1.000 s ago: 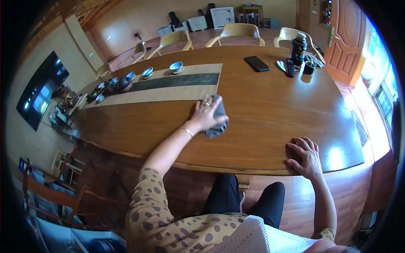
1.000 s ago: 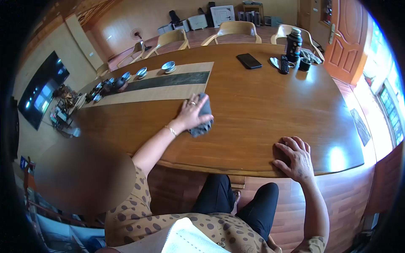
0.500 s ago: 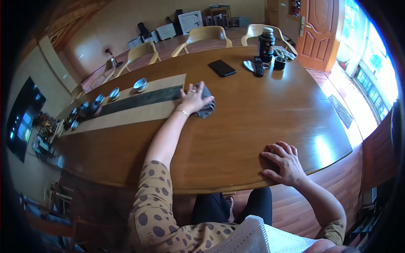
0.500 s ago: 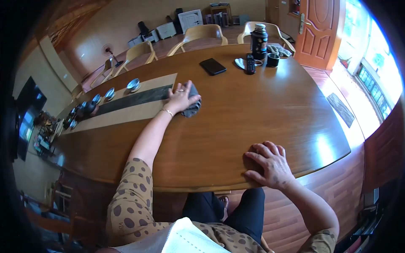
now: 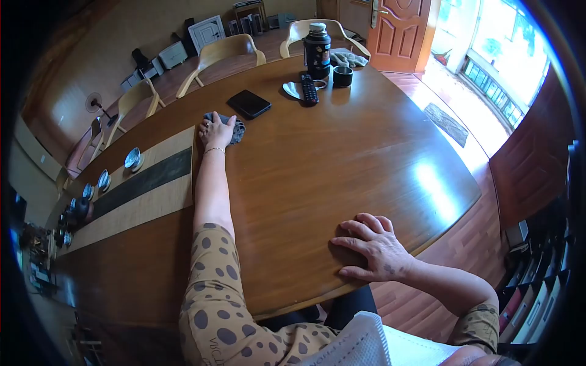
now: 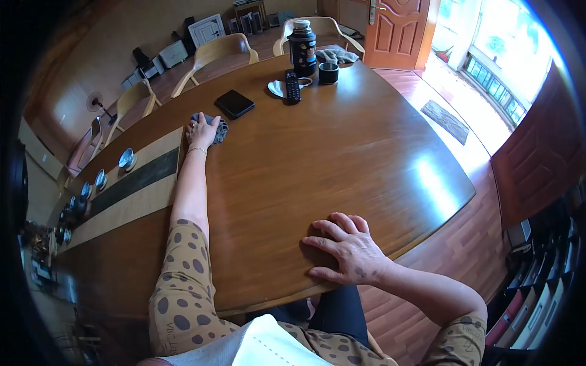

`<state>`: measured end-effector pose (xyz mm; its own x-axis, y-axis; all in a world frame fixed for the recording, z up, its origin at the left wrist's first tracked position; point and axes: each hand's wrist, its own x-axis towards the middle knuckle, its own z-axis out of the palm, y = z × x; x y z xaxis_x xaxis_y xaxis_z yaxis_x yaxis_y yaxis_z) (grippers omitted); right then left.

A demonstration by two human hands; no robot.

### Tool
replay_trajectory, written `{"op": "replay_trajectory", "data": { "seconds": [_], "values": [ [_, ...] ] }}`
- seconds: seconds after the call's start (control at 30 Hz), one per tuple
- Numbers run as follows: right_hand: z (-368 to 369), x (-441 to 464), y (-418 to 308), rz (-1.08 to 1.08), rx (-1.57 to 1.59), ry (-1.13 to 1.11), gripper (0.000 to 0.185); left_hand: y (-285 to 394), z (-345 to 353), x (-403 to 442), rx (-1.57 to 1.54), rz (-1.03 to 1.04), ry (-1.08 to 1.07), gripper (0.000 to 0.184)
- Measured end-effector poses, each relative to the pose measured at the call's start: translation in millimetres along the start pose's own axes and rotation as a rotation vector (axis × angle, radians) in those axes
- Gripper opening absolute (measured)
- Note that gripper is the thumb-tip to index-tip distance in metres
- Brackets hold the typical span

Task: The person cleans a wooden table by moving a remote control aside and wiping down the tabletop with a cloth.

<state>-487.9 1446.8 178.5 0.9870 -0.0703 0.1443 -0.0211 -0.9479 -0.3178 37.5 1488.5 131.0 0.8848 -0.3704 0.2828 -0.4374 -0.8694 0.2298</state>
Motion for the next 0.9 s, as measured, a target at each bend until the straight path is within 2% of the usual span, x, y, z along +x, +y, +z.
{"op": "replay_trajectory", "data": {
  "seconds": [0.07, 0.13, 0.27, 0.4, 0.5, 0.63, 0.7, 0.8, 0.87, 0.9],
  "values": [
    [2, 0, 0, -0.014, 0.003, 0.021, 0.06, 8, -11, -16, 0.049, -0.03, -0.049, 0.087],
    [4, -3, 2, -0.024, 0.004, 0.052, 0.06, 20, -20, -41, 0.047, 0.026, -0.081, 0.088],
    [4, -7, 1, -0.071, 0.043, 0.142, 0.058, 68, -17, -98, -0.003, 0.259, -0.145, 0.092],
    [8, -11, 6, -0.135, 0.077, 0.229, 0.051, 167, -12, -159, -0.044, 0.55, -0.19, 0.094],
    [5, -14, 14, -0.136, 0.172, 0.151, 0.05, 254, 6, -171, -0.085, 0.594, -0.209, 0.095],
    [20, -17, 21, -0.18, 0.226, 0.319, 0.043, 375, 22, -186, -0.149, 0.64, -0.273, 0.095],
    [14, -18, 21, -0.107, 0.299, 0.149, 0.045, 424, 29, -212, -0.175, 0.704, -0.318, 0.095],
    [43, -18, 26, -0.099, 0.226, 0.333, 0.042, 480, 16, -280, -0.122, 1.051, -0.373, 0.091],
    [42, -25, 32, -0.113, 0.619, 0.208, 0.04, 493, 5, -333, -0.188, 1.149, -0.436, 0.093],
    [75, -15, 44, -0.182, 0.644, 0.292, 0.054, 495, -3, -352, -0.218, 1.16, -0.472, 0.094]
  ]
}}
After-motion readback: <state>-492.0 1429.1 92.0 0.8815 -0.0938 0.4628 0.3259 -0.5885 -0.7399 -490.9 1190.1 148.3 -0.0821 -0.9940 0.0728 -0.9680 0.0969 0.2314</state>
